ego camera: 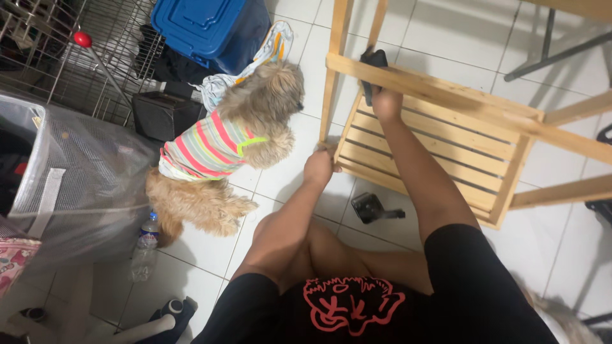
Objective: The person sits on the floor and sands the slatted shelves of a wooden rack using a sanding block. A small dog stands nearby watching the activity.
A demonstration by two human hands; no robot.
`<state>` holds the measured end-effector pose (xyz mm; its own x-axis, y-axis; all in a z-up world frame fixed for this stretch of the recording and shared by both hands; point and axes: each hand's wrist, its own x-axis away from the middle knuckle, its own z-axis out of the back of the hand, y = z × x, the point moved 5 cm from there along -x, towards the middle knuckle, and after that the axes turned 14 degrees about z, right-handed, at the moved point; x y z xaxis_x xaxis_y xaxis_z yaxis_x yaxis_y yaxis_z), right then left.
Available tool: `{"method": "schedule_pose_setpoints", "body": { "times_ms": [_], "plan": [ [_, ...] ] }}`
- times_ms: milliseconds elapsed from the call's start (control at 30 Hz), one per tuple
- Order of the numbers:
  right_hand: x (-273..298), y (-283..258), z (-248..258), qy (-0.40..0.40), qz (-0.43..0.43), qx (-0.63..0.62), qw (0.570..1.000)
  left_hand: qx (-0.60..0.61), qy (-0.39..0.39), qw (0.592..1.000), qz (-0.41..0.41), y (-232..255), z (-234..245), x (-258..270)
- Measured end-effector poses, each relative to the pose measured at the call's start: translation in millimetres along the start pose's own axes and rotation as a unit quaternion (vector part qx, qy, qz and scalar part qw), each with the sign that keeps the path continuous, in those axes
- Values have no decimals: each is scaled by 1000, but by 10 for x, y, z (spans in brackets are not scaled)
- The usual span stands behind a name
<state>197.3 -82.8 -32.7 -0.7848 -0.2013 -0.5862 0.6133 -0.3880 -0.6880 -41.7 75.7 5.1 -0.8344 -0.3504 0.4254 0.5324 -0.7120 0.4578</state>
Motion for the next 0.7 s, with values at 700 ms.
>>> {"method": "schedule_pose_setpoints", "body": {
  "times_ms": [700],
  "plan": [
    [264, -1099, 64, -172, 180, 90, 964, 15, -1, 999, 36, -50, -43, -25]
  ]
}}
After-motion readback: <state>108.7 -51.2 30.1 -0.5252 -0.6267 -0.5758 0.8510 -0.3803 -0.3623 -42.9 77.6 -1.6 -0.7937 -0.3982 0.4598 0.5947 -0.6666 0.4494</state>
